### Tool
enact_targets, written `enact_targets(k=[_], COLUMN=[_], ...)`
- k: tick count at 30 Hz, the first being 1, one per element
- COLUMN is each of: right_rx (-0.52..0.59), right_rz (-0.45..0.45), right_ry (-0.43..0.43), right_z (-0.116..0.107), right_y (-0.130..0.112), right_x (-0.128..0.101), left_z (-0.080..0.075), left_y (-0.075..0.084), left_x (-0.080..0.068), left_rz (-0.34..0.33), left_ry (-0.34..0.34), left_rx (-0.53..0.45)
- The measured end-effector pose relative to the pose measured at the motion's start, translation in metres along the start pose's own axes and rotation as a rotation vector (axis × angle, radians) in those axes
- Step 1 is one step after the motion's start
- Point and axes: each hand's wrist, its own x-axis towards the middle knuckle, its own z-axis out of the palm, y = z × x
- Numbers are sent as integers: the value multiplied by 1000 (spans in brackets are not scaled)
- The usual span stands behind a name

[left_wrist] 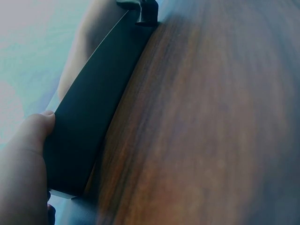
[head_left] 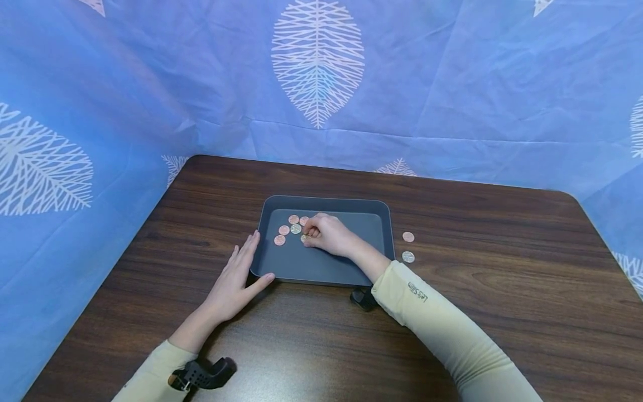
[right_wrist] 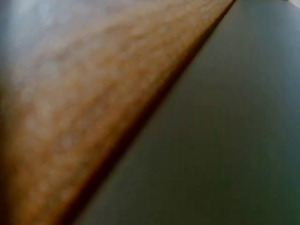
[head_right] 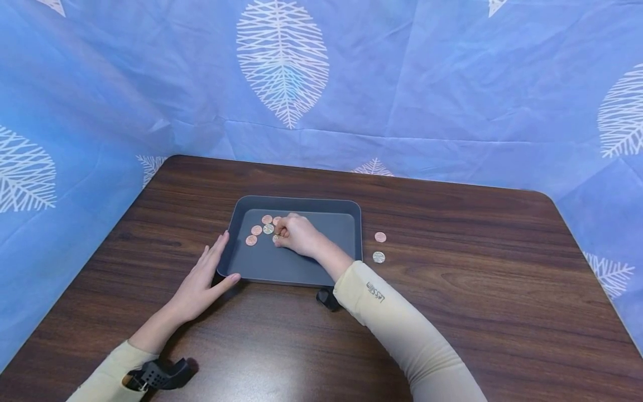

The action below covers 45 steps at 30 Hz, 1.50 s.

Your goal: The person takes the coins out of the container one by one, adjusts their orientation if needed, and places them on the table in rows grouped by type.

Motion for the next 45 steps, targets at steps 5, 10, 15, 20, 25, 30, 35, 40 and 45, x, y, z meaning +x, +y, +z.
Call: enact_targets(k=[5, 10, 15, 20, 25, 30, 35, 40, 45], right_rx=[-41, -79, -122, -161, -177, -16, 160, 278, 340], right_rz=[-4, -49, -71, -89, -92, -55, 37, 130, 112], right_ry=[-2, -2, 10, 53, 140, 204, 193, 170, 127], right_z=[-1, 0, 0, -2, -4, -8, -15, -22, -26], right_y=[-1, -2, -4, -5, -6, -6, -9, -11, -9], right_x=[-1, -3, -4, -5, -5, -6, -7, -11, -22], left_z=[0, 0, 0, 0, 0, 0, 0, 1, 0], left_y=[1, 1, 1, 1, 1, 1, 1, 0, 0], left_x=[1, 0, -1, -2, -1, -1, -1, -1, -1], left_rz=[0, -4, -8, -11, -3, 4, 7, 5, 2], left_ry=[1, -1, -1, -3, 4, 6, 7, 7, 5], left_rx=[1, -2, 0, -2, -8, -6, -2, 1, -1])
